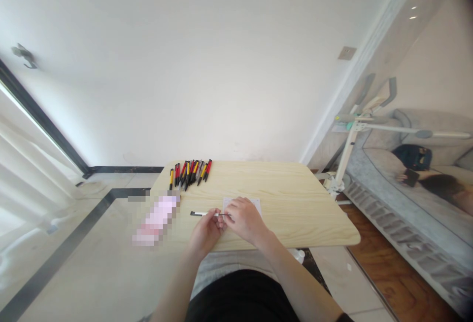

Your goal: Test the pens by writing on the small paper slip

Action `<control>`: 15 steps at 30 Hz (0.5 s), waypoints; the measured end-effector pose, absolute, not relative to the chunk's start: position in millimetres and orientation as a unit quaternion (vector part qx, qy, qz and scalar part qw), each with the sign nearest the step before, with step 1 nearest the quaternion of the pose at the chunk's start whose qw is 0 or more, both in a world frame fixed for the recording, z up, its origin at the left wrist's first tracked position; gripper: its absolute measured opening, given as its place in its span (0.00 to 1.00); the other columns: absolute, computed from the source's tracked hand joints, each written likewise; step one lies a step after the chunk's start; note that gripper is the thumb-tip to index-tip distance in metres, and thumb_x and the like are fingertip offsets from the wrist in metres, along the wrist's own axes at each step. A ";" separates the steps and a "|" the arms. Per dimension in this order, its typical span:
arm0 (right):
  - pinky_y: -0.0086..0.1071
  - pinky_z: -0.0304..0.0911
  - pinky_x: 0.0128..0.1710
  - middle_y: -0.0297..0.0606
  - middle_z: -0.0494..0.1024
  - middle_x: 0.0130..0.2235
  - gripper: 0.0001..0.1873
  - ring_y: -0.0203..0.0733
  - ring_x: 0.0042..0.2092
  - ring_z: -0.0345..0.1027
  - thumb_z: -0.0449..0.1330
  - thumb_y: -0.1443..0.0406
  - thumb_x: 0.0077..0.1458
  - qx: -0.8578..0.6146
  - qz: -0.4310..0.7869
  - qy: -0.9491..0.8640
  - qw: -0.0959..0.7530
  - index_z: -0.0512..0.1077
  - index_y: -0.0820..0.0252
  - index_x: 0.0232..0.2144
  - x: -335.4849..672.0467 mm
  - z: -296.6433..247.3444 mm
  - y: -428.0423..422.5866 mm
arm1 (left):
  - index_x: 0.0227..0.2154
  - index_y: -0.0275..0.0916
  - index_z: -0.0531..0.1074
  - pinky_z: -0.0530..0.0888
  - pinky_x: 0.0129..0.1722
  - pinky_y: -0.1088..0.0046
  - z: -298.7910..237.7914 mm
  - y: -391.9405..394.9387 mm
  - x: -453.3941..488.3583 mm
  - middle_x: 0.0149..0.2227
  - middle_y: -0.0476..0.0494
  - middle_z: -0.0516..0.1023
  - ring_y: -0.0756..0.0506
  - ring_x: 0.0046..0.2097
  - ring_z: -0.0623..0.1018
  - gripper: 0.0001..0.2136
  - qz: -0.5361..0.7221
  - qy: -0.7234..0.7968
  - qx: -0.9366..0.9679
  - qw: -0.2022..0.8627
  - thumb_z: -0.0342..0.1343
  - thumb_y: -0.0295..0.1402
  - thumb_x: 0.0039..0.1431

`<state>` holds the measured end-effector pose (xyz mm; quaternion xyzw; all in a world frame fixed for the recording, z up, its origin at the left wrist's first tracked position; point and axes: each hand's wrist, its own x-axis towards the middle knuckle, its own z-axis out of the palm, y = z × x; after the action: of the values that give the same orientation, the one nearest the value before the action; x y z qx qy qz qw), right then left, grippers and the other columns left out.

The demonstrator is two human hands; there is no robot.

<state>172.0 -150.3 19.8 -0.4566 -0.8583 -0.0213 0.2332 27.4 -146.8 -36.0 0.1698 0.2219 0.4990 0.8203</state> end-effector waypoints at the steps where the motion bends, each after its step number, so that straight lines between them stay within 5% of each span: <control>1: 0.31 0.53 0.38 0.35 0.71 0.29 0.05 0.38 0.37 0.62 0.57 0.67 0.51 -0.454 -0.023 -0.861 0.229 0.70 0.58 0.25 172.3 20.0 -150.7 | 0.27 0.34 0.70 0.69 0.33 0.72 -35.8 -146.8 27.7 0.20 0.50 0.69 0.52 0.24 0.69 0.05 0.499 0.222 0.171 0.820 0.55 0.31 0.51; 15: 0.31 0.54 0.36 0.35 0.73 0.27 0.06 0.38 0.34 0.64 0.56 0.68 0.50 -0.453 -0.034 -0.857 0.242 0.70 0.58 0.23 186.4 15.8 -152.0 | 0.31 0.35 0.69 0.67 0.31 0.73 -31.7 -152.9 34.1 0.21 0.48 0.70 0.51 0.25 0.70 0.06 0.512 0.257 0.247 0.782 0.56 0.32 0.51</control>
<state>186.4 -152.0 15.8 -0.4528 -0.8574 -0.0337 0.2421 34.1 -152.9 -31.7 0.2466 0.2571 0.5122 0.7815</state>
